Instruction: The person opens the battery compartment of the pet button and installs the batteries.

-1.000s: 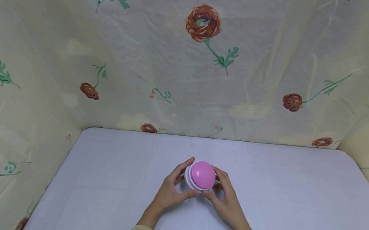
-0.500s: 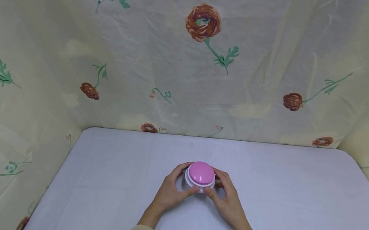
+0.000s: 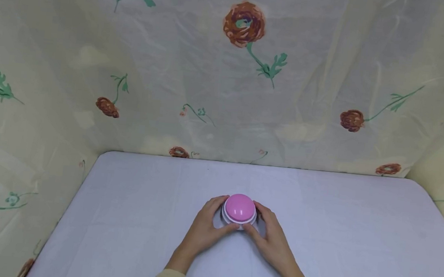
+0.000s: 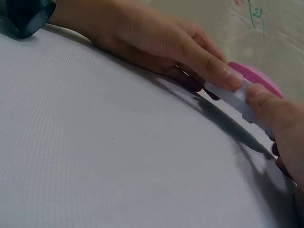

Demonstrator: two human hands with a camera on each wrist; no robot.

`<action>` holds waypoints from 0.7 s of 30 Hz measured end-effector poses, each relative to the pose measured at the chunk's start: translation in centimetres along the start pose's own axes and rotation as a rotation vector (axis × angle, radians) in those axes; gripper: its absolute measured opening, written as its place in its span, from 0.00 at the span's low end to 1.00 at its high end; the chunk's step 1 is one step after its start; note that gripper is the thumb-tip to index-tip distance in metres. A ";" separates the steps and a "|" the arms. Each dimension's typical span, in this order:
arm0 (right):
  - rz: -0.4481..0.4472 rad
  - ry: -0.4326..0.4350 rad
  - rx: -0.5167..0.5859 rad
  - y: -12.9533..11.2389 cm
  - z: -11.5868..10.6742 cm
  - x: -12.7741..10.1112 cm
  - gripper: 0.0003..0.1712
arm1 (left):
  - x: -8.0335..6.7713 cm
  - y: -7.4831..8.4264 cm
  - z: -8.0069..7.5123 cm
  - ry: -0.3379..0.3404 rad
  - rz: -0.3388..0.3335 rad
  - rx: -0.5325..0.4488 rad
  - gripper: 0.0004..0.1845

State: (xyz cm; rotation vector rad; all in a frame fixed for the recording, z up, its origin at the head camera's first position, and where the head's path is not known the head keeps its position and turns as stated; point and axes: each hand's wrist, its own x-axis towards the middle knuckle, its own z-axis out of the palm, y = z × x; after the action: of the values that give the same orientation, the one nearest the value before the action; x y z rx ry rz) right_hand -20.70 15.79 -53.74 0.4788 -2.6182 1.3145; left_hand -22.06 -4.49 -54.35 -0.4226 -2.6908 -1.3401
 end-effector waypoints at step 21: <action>0.013 -0.041 -0.102 -0.2 0.0 0.2 0.38 | 0.0 0.5 -0.1 -0.046 0.025 0.154 0.40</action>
State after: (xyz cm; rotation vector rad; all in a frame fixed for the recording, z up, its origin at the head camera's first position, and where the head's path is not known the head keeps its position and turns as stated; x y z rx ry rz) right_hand -20.84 15.68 -53.54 0.4790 -2.7096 1.1798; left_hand -21.89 -4.27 -53.94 -0.4745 -2.7906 -1.1195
